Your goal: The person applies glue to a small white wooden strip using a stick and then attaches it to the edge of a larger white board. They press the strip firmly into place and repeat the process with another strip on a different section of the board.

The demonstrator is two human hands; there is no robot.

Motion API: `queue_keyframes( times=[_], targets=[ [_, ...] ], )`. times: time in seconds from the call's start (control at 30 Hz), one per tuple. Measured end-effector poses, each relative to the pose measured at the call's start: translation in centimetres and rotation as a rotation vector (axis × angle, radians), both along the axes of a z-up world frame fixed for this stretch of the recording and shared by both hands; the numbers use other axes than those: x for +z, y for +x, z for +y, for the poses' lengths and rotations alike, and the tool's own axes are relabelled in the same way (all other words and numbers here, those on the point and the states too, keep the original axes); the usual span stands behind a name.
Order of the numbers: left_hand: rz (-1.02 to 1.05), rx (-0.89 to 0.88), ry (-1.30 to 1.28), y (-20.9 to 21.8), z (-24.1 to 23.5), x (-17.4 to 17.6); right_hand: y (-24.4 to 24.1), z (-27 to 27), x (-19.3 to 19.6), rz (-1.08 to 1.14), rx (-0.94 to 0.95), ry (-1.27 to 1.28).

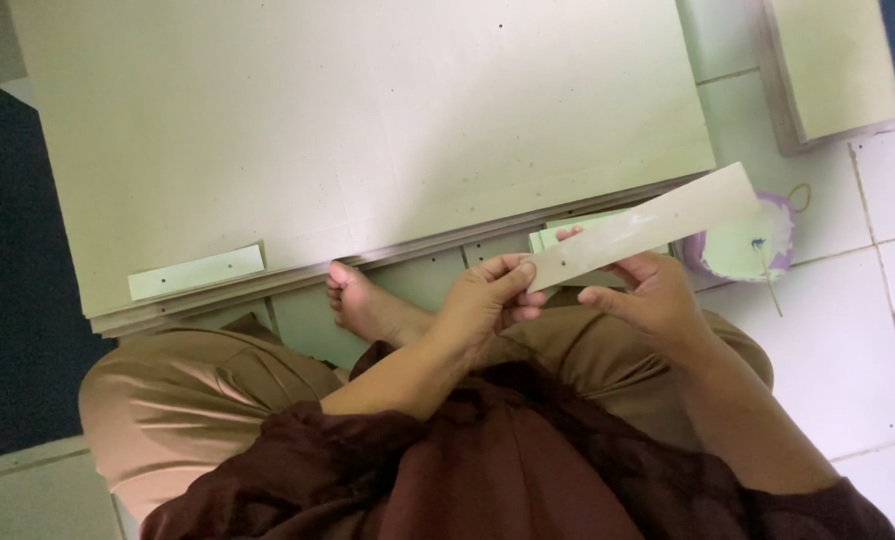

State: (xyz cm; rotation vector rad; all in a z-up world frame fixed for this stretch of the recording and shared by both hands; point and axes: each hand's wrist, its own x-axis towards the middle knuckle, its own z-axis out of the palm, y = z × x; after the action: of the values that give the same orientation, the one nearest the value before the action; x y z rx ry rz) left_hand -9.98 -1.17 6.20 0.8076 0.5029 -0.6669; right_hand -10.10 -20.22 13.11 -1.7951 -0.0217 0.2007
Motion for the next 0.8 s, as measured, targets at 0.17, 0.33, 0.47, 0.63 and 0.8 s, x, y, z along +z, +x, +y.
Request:
queue_keyframes(
  times=[0.17, 0.33, 0.47, 0.63, 0.8],
  targets=[
    [0.047, -0.013, -0.123, -0.9, -1.0, -0.4, -0.7, 1.2, -2.2, -0.052, -0.046, 0.174],
    [0.062, -0.174, -0.055, -0.4, -0.2, -0.3, 0.9, 0.4, -1.8, -0.339, -0.094, -0.221],
    [0.176, -0.013, 0.123, 0.6, 1.1, -5.3, 3.5, -3.0, -3.2, -0.77, 0.048, -0.914],
    [0.288, 0.232, 0.152, 2.4, 3.6, -10.5, 5.4, -4.3, -5.6, -0.865, 0.152, -1.141],
    [0.462, 0.427, 0.05, 5.1, 4.7, -7.4, 7.6, -5.9, -8.3, -0.754, 0.173, -1.111]
  ],
)
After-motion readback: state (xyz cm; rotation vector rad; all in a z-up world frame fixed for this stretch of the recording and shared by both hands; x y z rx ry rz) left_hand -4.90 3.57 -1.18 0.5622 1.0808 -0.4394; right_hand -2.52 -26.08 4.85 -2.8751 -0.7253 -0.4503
